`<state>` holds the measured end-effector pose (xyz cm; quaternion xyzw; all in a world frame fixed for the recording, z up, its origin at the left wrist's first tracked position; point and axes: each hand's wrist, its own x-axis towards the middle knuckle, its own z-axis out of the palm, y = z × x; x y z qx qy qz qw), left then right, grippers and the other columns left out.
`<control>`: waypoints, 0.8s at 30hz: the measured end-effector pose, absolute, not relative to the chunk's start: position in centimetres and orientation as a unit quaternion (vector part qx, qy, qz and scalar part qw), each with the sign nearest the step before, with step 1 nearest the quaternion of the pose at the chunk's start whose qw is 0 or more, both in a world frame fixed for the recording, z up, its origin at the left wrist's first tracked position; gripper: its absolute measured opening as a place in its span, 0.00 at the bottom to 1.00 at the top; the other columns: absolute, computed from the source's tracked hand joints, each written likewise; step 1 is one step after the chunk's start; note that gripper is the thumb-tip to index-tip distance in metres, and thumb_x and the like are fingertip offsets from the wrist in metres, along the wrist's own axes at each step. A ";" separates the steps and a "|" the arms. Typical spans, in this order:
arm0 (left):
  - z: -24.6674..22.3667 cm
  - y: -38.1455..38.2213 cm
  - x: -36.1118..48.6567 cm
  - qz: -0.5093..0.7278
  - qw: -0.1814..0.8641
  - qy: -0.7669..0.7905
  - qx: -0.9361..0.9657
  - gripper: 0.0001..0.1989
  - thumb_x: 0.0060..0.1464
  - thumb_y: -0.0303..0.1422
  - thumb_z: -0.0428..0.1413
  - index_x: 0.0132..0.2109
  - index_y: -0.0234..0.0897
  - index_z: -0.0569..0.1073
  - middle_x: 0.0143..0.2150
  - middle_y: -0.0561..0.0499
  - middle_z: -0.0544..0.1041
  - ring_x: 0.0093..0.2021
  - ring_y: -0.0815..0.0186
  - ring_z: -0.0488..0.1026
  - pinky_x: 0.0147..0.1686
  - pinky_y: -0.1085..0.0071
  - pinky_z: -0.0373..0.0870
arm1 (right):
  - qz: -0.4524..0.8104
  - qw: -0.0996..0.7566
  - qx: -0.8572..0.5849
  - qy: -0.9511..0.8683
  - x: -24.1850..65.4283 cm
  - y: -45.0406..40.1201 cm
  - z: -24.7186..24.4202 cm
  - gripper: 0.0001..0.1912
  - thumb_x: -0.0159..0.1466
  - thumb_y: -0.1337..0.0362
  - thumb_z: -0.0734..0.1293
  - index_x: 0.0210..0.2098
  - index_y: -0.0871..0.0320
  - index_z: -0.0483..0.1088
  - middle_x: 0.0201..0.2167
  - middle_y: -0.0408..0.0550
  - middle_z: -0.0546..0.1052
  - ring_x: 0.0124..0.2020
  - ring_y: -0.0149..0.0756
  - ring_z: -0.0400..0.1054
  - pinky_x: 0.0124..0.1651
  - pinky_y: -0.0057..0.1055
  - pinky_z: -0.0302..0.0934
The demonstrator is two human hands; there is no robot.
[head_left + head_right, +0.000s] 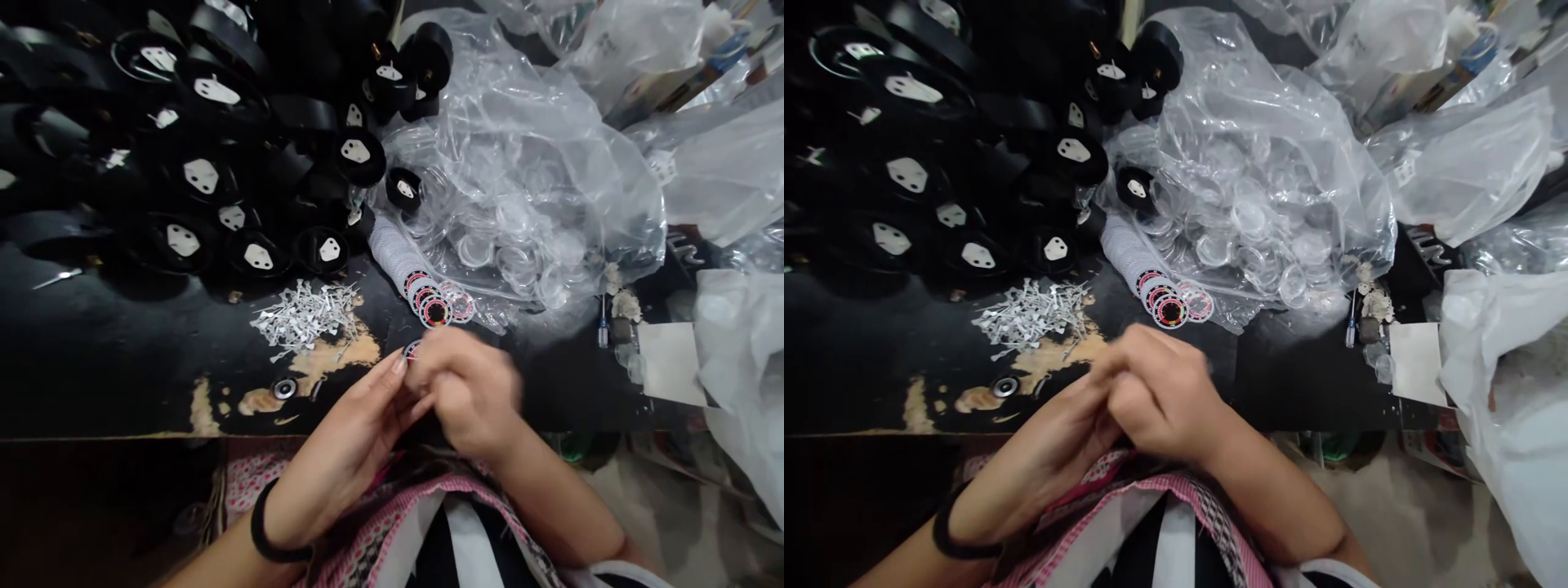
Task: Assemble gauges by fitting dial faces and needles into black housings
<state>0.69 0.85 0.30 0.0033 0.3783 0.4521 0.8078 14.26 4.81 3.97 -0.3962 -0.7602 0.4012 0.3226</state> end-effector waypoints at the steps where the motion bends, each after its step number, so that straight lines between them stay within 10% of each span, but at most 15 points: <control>1: 0.3 0.8 0.7 0.456 0.807 0.376 0.005 0.04 0.56 0.33 0.65 0.39 0.38 0.82 0.38 0.52 0.84 0.37 0.69 0.79 0.37 0.78 0.76 | 0.401 0.355 -0.379 -0.755 13.8 4.9 3.6 0.10 0.66 0.66 0.54 0.30 0.52 0.63 0.27 0.42 0.70 0.29 0.32 0.66 0.35 0.33 0.66; 11: 0.1 0.7 0.5 0.437 0.802 0.407 -0.013 0.11 0.61 0.36 0.60 0.45 0.35 0.82 0.49 0.42 0.84 0.50 0.58 0.80 0.53 0.62 0.77 | 0.322 0.630 -0.458 -0.538 21.5 7.6 4.6 0.10 0.64 0.65 0.57 0.35 0.54 0.69 0.19 0.36 0.60 0.21 0.29 0.56 0.32 0.32 0.60; 16: -0.2 0.6 0.5 0.432 0.794 0.429 -0.015 0.12 0.61 0.38 0.60 0.46 0.37 0.82 0.54 0.43 0.82 0.54 0.55 0.79 0.57 0.61 0.75 | 0.215 0.551 -0.606 -0.532 28.6 8.7 2.0 0.08 0.62 0.64 0.58 0.35 0.55 0.68 0.19 0.37 0.63 0.20 0.32 0.59 0.33 0.35 0.63; 21: 0.8 1.1 0.6 0.480 0.747 0.457 0.051 0.15 0.58 0.42 0.62 0.48 0.39 0.81 0.54 0.44 0.82 0.54 0.53 0.79 0.55 0.58 0.76 | 0.052 0.463 -0.629 -0.622 25.7 6.7 4.3 0.09 0.63 0.70 0.63 0.37 0.55 0.75 0.39 0.47 0.76 0.47 0.41 0.68 0.57 0.43 0.58; 24: 1.4 1.4 0.6 0.494 0.716 0.484 0.097 0.17 0.56 0.42 0.64 0.50 0.41 0.80 0.54 0.45 0.82 0.55 0.53 0.78 0.54 0.59 0.77 | 0.134 0.317 -0.505 -0.791 20.5 5.7 6.0 0.09 0.66 0.71 0.63 0.40 0.55 0.74 0.37 0.46 0.77 0.43 0.38 0.69 0.50 0.37 0.62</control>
